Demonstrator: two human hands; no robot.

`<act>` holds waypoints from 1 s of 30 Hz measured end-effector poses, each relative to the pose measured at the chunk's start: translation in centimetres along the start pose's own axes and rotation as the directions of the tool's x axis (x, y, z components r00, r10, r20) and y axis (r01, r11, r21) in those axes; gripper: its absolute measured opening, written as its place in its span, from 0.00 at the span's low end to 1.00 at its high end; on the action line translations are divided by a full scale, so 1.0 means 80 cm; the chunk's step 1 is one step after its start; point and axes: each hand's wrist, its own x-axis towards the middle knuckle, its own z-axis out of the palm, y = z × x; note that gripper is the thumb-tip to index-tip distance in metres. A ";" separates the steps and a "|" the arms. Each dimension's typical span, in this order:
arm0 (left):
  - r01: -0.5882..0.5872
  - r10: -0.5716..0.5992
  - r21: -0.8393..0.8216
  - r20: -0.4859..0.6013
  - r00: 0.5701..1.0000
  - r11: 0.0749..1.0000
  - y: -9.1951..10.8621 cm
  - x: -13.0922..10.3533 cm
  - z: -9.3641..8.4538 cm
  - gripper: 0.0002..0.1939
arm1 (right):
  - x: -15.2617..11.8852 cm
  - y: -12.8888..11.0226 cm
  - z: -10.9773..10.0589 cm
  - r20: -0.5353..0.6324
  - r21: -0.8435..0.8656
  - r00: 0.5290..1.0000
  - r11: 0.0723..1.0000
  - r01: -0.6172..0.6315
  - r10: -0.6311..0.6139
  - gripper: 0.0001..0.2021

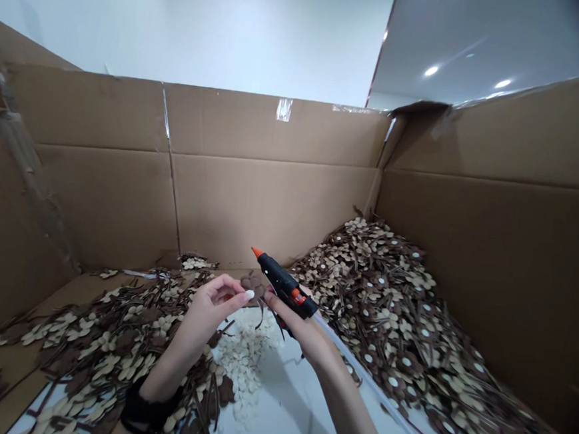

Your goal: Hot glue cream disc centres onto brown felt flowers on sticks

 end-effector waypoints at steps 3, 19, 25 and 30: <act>-0.018 0.018 0.007 -0.016 1.000 1.000 0.000 0.000 0.002 0.15 | 0.000 0.002 0.002 0.038 0.010 0.999 1.000 0.002 -0.002 0.14; -0.072 0.055 -0.144 -0.119 0.991 0.987 -0.004 -0.004 0.016 0.19 | 0.002 0.010 0.010 0.109 0.026 0.992 0.998 0.064 -0.067 0.13; -0.103 0.112 -0.100 0.096 0.989 0.990 -0.035 0.025 -0.005 0.30 | -0.005 0.002 0.019 0.001 0.104 1.000 0.995 0.007 -0.007 0.14; -0.034 -0.199 0.718 0.238 0.951 0.696 -0.116 0.051 -0.025 0.19 | -0.003 0.008 -0.007 0.449 -0.066 0.891 0.997 -0.045 0.070 0.08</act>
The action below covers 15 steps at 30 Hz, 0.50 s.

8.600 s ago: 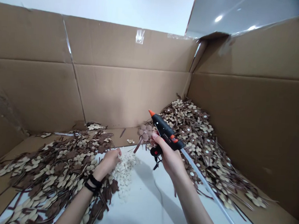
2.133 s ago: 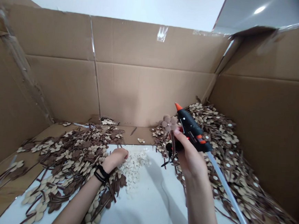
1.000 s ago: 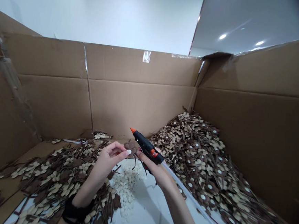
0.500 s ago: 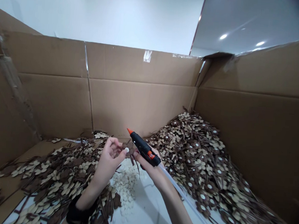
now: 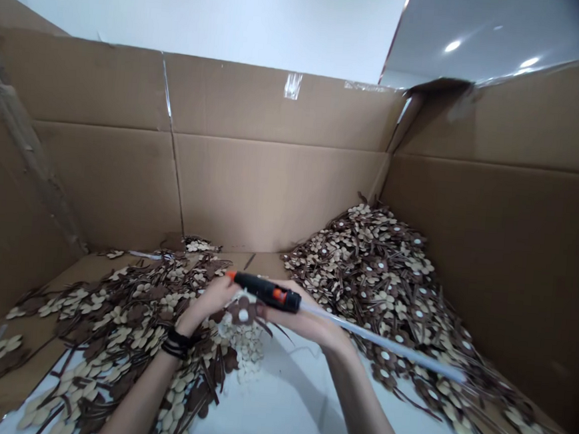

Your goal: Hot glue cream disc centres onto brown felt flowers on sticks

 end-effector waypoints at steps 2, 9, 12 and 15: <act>0.047 -0.054 0.113 0.052 0.997 0.992 -0.020 0.008 0.023 0.12 | 0.004 0.007 -0.029 -0.078 0.042 0.997 0.999 -0.025 0.029 0.11; 0.063 -0.079 0.302 0.043 0.996 0.951 -0.034 0.012 0.070 0.12 | 0.036 0.029 -0.098 -0.738 0.332 0.675 0.884 0.330 0.025 0.25; 0.042 -0.063 0.319 0.056 0.996 0.947 -0.034 0.012 0.069 0.12 | 0.035 0.042 -0.075 -0.590 0.401 0.804 0.893 0.205 0.080 0.26; 0.033 -0.061 0.327 0.076 0.995 0.944 -0.036 0.014 0.062 0.11 | 0.032 0.048 -0.050 -0.516 0.409 0.853 0.899 0.160 0.083 0.26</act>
